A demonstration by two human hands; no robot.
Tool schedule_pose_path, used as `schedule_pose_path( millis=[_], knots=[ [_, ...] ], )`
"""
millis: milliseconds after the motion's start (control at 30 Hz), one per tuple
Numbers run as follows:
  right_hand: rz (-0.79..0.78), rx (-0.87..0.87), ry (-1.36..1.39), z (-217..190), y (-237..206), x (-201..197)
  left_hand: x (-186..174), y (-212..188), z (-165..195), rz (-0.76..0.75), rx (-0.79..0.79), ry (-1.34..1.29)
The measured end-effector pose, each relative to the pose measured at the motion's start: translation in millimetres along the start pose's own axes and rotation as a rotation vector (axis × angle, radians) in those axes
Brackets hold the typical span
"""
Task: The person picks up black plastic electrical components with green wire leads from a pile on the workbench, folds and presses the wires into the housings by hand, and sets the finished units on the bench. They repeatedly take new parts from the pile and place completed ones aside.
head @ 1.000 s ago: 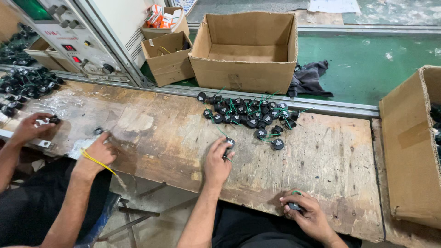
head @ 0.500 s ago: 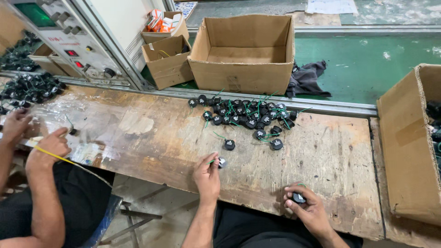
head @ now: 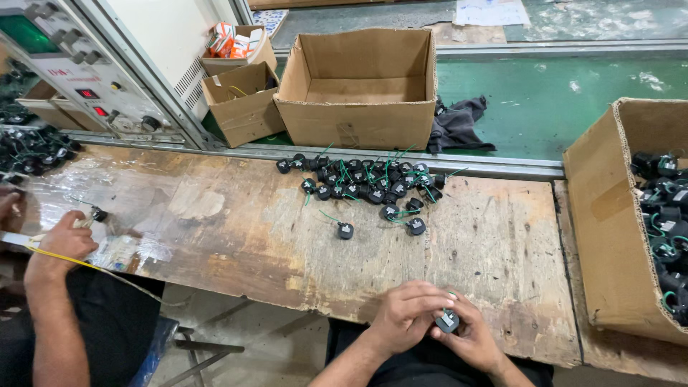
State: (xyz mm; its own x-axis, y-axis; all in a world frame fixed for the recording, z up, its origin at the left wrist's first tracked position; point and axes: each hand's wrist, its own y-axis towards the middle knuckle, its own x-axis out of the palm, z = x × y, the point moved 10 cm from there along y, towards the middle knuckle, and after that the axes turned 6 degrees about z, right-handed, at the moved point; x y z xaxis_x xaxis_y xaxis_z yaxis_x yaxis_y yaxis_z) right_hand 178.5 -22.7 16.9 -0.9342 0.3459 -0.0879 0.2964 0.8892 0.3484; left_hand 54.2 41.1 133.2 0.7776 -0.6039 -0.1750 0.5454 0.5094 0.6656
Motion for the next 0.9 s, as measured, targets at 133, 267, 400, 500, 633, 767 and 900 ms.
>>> schedule_pose_path(
  millis=[133, 267, 400, 500, 633, 767, 900],
  knots=[
    [0.058, -0.005, -0.106, -8, 4, 2, -7, -14, -5, -0.068, 0.019, -0.036],
    [0.104, -0.034, -0.295, -16, 4, 7, 1, -36, -48, 0.096, -0.325, -0.282],
    [0.045, -0.099, -0.298, -22, 3, 9, 13, -54, -72, 0.157, -0.494, -0.313],
    [0.071, -0.095, -0.191, -22, 1, -1, -21, -42, -52, 0.217, -0.155, 0.012],
    [0.120, 0.067, 0.186, -8, 0, -13, -128, -41, -84, 0.692, -0.268, 0.128],
    [0.012, 0.041, 0.079, -12, 2, 1, -176, -21, -96, 0.779, -0.223, 0.573],
    [-0.086, -0.105, -0.074, -29, 2, 13, -140, -6, -146, 0.339, -0.490, 0.740]
  ],
)
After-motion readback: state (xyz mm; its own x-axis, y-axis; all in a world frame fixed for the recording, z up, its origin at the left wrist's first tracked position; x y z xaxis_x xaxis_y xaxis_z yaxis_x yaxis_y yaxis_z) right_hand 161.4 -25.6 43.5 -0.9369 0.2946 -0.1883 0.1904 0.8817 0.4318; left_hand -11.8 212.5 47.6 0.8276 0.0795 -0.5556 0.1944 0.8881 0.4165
